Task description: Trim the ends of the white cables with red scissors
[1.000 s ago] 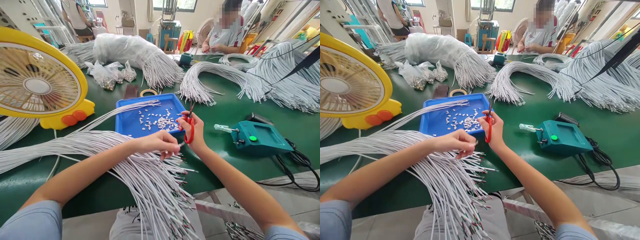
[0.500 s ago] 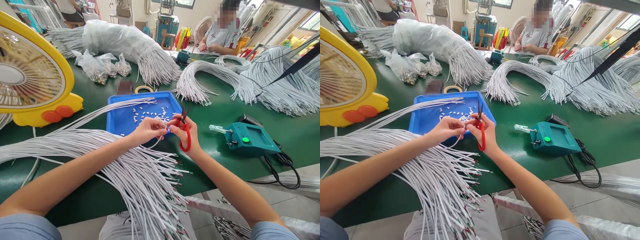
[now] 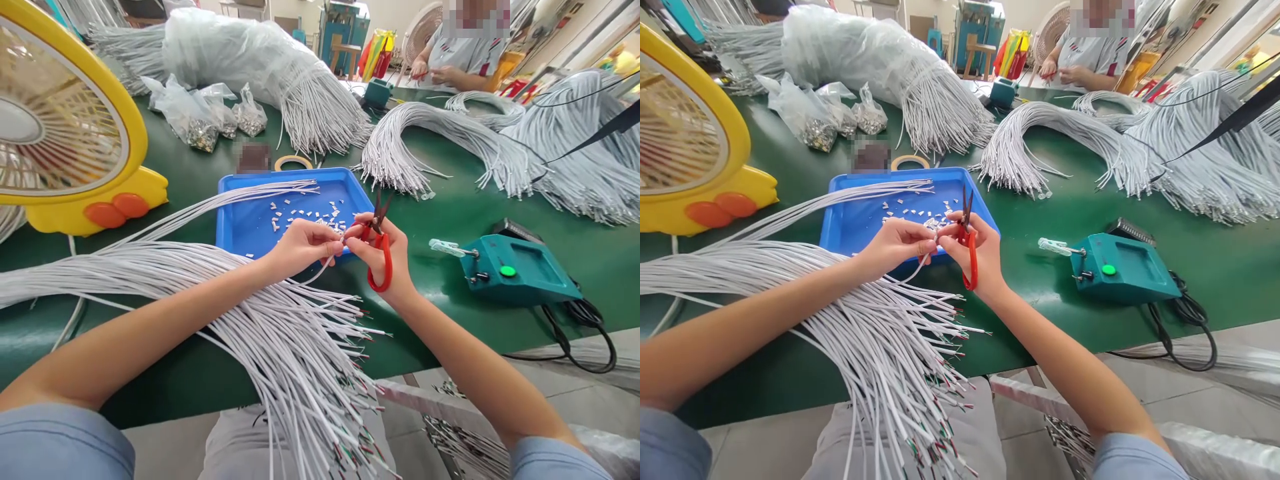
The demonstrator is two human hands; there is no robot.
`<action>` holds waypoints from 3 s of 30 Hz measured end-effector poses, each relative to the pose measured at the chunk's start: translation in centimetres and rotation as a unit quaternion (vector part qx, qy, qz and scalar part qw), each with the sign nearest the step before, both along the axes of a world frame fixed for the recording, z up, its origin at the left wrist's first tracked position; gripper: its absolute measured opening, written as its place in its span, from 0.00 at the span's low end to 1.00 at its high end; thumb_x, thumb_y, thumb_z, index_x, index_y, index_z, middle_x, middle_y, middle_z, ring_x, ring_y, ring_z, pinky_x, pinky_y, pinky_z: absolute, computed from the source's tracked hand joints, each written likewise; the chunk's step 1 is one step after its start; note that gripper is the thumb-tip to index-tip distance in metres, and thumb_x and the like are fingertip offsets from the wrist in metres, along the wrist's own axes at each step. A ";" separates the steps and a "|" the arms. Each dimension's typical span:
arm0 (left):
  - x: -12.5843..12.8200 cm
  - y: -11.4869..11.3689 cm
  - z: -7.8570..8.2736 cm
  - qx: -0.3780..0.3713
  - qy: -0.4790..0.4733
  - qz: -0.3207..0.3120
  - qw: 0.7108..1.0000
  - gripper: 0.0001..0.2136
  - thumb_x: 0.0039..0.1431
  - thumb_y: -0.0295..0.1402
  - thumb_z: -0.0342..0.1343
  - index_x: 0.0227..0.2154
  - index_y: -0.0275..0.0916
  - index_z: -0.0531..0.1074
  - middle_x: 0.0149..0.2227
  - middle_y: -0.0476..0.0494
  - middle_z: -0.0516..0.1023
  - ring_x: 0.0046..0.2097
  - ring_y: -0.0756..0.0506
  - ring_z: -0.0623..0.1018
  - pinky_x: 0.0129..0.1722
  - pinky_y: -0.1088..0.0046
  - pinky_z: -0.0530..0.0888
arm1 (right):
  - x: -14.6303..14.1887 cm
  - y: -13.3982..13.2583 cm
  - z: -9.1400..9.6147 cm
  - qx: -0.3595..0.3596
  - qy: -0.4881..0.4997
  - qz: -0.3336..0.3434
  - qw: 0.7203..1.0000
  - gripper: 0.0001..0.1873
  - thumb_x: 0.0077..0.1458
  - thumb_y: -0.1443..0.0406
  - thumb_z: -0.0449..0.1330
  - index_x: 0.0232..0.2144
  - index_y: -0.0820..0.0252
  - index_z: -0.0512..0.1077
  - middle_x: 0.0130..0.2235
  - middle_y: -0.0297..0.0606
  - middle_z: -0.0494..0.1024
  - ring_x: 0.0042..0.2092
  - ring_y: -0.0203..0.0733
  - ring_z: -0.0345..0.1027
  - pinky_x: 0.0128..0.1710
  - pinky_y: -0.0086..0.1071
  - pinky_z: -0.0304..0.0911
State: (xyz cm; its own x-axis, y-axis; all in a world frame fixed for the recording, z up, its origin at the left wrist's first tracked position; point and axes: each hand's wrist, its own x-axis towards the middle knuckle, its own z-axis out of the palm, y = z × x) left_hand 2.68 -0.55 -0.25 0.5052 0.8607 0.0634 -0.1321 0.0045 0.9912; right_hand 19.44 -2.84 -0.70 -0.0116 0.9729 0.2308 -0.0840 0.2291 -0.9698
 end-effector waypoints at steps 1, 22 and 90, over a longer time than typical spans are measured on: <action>0.0 0.0 0.0 0.001 0.000 0.001 1.000 0.13 0.46 0.38 0.68 0.25 0.31 0.77 0.22 0.48 0.75 0.24 0.54 0.74 0.26 0.78 0.71 | 0.0 0.0 0.0 0.000 -0.004 0.000 1.000 0.18 0.42 0.67 0.69 0.37 0.55 0.72 0.29 0.28 0.78 0.32 0.35 0.73 0.38 0.33 0.71; 0.0 0.0 0.0 0.016 -0.006 -0.015 1.000 0.04 0.49 0.25 0.64 0.24 0.30 0.75 0.21 0.49 0.75 0.22 0.54 0.74 0.22 0.80 0.71 | 0.2 0.2 0.0 0.054 -0.058 -0.020 0.997 0.14 0.46 0.69 0.67 0.37 0.53 0.72 0.26 0.27 0.74 0.28 0.32 0.68 0.33 0.32 0.69; 0.3 -0.5 0.2 -0.027 0.010 0.016 0.999 0.15 0.35 0.31 0.73 0.18 0.31 0.71 0.20 0.51 0.72 0.25 0.57 0.68 0.25 0.80 0.64 | -0.5 -1.1 0.1 0.121 -0.114 -0.066 0.984 0.13 0.46 0.70 0.67 0.34 0.53 0.71 0.25 0.27 0.72 0.27 0.34 0.68 0.29 0.32 0.66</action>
State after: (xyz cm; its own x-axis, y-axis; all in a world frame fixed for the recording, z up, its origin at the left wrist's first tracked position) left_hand 3.01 -1.03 -0.01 0.4784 0.8781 0.0065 -0.1135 0.0545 0.9920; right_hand 18.96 -3.98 -0.64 0.0323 0.8865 0.4616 0.1748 0.4497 -0.8759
